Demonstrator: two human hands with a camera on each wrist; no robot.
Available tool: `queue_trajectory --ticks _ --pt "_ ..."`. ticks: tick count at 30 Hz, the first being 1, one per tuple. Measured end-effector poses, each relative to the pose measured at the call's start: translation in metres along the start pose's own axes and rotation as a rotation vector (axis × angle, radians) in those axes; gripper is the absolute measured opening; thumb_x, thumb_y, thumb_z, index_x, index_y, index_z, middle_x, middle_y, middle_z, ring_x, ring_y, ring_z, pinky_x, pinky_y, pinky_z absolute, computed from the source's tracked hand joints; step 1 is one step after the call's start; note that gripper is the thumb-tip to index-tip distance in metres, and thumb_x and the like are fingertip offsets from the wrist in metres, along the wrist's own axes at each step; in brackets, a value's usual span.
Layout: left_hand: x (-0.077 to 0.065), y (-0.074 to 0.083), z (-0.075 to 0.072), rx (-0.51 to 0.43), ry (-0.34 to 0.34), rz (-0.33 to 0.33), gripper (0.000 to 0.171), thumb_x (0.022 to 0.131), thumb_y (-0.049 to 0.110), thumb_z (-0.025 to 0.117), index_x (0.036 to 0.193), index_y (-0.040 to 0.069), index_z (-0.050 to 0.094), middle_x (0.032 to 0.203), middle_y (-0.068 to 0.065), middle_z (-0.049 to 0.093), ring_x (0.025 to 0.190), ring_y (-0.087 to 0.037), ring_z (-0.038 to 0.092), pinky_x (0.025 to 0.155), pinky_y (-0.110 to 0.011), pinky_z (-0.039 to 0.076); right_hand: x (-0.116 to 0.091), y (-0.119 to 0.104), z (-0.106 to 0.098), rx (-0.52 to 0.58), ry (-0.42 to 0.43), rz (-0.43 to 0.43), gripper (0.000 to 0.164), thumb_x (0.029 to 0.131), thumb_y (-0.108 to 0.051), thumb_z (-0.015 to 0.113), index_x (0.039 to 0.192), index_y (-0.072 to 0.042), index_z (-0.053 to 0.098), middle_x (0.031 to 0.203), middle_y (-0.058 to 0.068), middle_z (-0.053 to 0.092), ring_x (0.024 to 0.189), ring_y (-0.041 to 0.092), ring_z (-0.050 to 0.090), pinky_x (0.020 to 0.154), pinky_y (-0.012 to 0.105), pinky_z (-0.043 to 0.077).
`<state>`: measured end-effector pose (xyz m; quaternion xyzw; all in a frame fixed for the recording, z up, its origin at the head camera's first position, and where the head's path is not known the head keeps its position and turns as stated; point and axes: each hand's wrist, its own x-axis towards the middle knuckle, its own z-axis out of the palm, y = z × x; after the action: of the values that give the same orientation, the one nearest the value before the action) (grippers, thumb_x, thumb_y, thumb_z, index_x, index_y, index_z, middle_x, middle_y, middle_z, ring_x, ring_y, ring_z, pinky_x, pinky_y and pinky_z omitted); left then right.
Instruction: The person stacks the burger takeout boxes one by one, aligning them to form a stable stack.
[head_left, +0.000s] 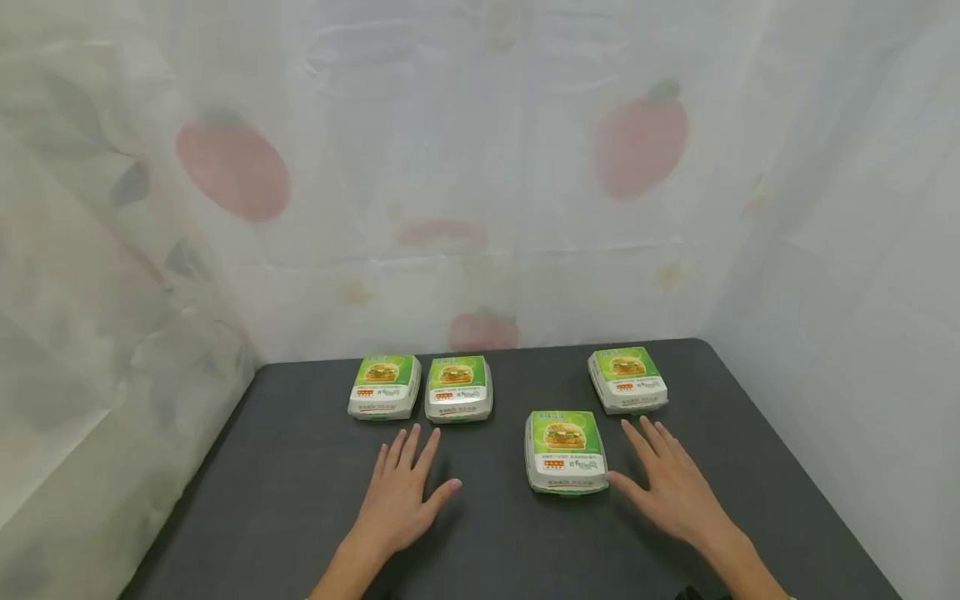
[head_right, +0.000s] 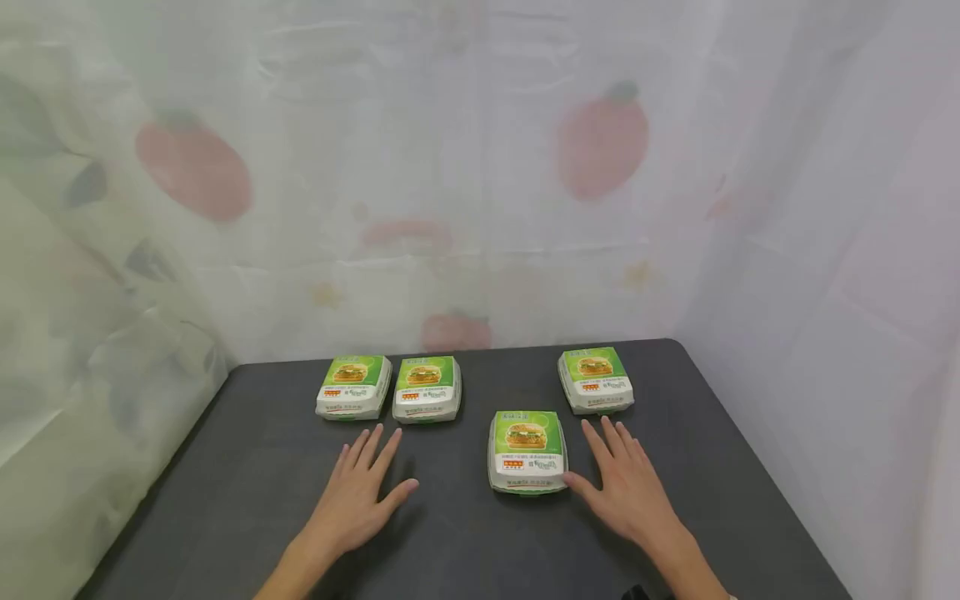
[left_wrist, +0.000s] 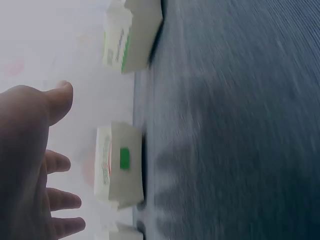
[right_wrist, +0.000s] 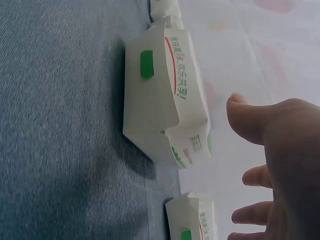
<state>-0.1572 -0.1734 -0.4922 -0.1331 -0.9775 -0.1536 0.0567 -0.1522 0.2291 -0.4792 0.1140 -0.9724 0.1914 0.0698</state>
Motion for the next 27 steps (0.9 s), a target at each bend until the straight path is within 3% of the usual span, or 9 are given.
queue_trajectory --ticks 7,17,27 --pt "0.008 0.02 0.005 -0.103 0.017 0.044 0.077 0.101 0.06 0.051 0.16 0.013 0.035 0.162 -0.021 0.031 0.149 -0.043 0.028 0.116 -0.063 0.022 0.004 -0.005 -0.003 0.08 -0.02 0.019 0.081 0.098 -0.062 0.056 0.158 -0.009 0.038 0.157 0.029 0.034 0.142 0.052 0.033 0.102 0.071 0.035" --pt "0.02 0.041 0.011 -0.28 0.059 0.054 0.074 0.1 0.062 0.053 0.158 0.018 0.04 0.159 -0.017 0.038 0.143 -0.04 0.039 0.107 -0.064 0.036 0.014 -0.009 0.001 0.24 -0.075 0.062 0.078 0.099 -0.061 0.055 0.158 -0.013 0.038 0.158 0.025 0.034 0.142 0.051 0.035 0.1 0.072 0.035" --pt "0.038 0.057 0.023 -0.526 0.028 0.07 0.068 0.097 0.062 0.059 0.152 0.025 0.048 0.153 -0.01 0.042 0.137 -0.035 0.046 0.101 -0.063 0.041 0.025 -0.005 0.012 0.434 -0.096 0.08 0.075 0.097 -0.054 0.065 0.156 -0.014 0.041 0.153 0.021 0.042 0.13 0.043 0.051 0.095 0.056 0.05"
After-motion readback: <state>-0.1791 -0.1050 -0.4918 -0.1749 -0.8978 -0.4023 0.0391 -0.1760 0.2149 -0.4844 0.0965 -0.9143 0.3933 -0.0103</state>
